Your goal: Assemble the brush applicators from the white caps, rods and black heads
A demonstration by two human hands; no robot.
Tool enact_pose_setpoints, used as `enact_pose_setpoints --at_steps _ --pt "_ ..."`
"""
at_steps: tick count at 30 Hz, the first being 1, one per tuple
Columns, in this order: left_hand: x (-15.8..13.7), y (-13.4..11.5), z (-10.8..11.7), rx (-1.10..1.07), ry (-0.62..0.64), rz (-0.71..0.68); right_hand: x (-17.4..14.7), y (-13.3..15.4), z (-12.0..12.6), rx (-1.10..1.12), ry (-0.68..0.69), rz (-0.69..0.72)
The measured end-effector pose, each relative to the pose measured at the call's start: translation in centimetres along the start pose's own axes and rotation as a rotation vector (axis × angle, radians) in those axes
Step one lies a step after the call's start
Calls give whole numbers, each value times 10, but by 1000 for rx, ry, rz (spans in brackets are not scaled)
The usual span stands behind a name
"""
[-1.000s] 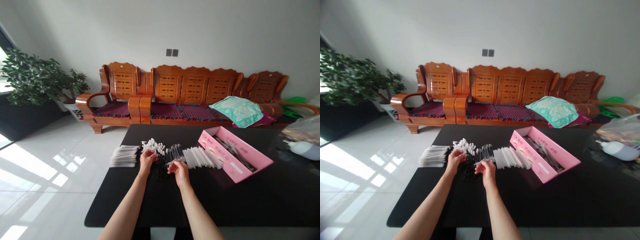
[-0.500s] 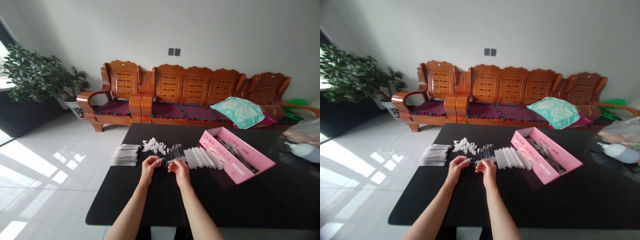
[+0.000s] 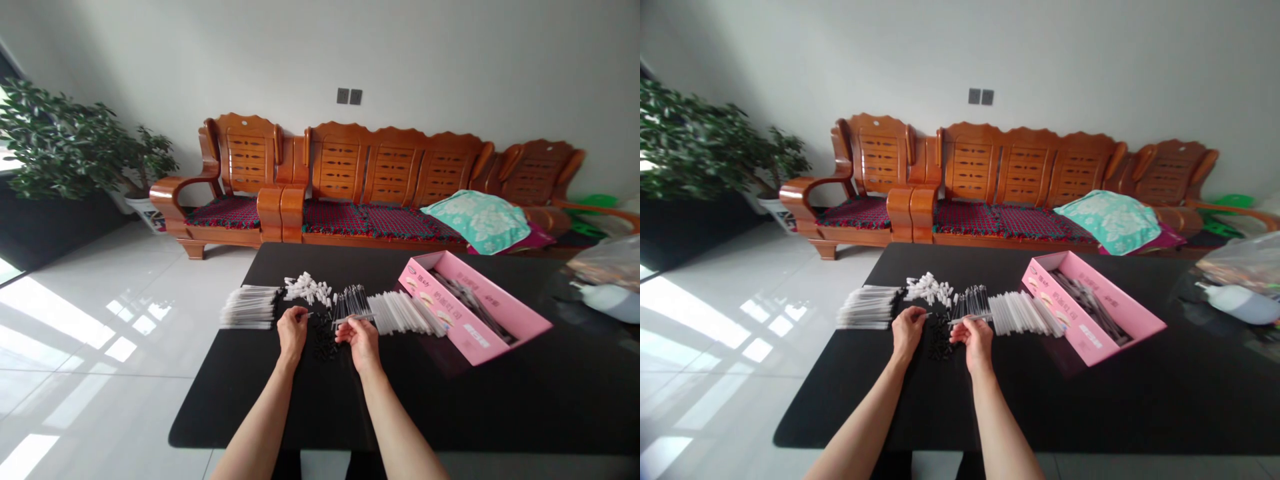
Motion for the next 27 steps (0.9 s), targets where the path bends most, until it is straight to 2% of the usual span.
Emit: enact_pose_setpoints --at_steps 2,6,13,18,20,22,25,27 --pt "2 -2 0 64 5 -21 0 0 0 2 4 -4" --pt "-2 -4 7 27 -4 -93 0 0 0 7 -1 -6" --pt "-14 -8 8 82 248 -299 0 1 0 11 -7 -8" --pt "-15 -7 2 129 240 -320 -1 2 -1 8 -4 -4" --pt "-12 -6 3 45 228 -281 -1 2 -1 10 -5 -2" --pt "-8 -2 3 -128 252 -158 -1 1 -1 10 -11 -2" --pt "-7 0 -2 -461 351 44 1 0 -2 -8 -24 4" --pt "-9 -4 -7 -623 415 96 2 -1 -3 -32 -34 9"
Point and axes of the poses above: each hand's wrist, its own x-axis towards the middle knuckle, its own z-axis out of the back of the hand, y = z × x, the point moved 4 cm from there along x, towards the middle knuckle
